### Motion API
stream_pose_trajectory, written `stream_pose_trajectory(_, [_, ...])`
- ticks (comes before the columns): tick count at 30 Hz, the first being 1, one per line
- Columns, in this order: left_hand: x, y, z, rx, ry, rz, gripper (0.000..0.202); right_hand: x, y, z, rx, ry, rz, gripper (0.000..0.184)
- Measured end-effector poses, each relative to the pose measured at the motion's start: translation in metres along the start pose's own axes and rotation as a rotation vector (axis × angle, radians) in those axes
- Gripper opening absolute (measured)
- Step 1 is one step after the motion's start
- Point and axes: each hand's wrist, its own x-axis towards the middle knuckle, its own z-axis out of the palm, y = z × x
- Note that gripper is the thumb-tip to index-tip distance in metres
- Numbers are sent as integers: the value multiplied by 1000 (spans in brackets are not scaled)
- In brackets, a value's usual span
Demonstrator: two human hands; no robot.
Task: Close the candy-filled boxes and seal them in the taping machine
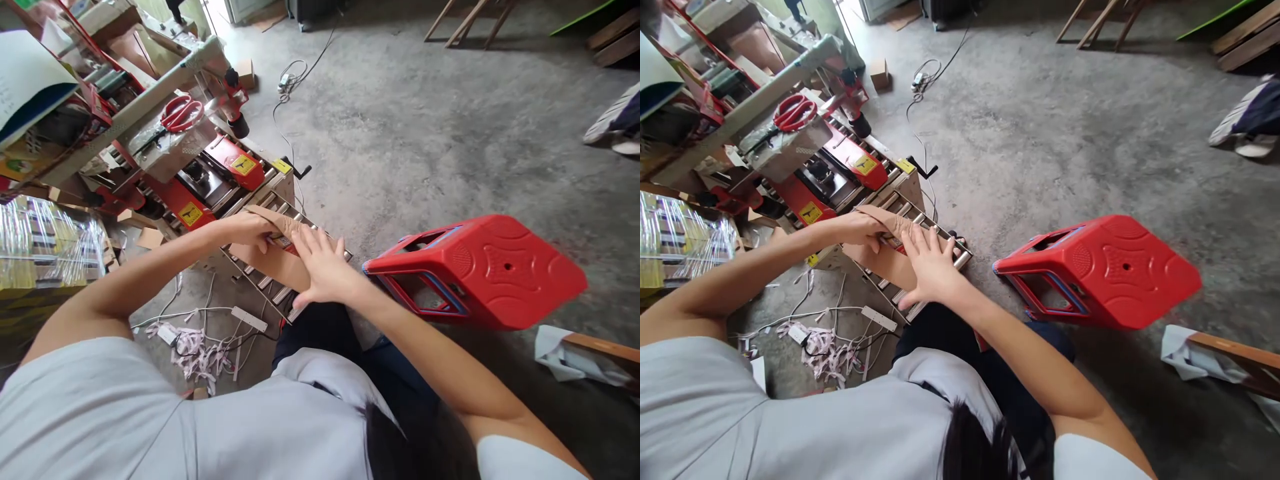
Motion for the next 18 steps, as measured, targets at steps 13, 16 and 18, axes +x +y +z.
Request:
stream_pose_trajectory(13, [-35,-11,43,522,362,137,102,-13,18,24,-91,192,-23,118])
stream_pose_trajectory(16, [-39,-34,32,489,395,164,87,-11,4,29,-96,211,43,106])
stream_pose_trajectory(18, [-57,-44,30,489,465,110,83,4,-8,36,-85,252,81,98])
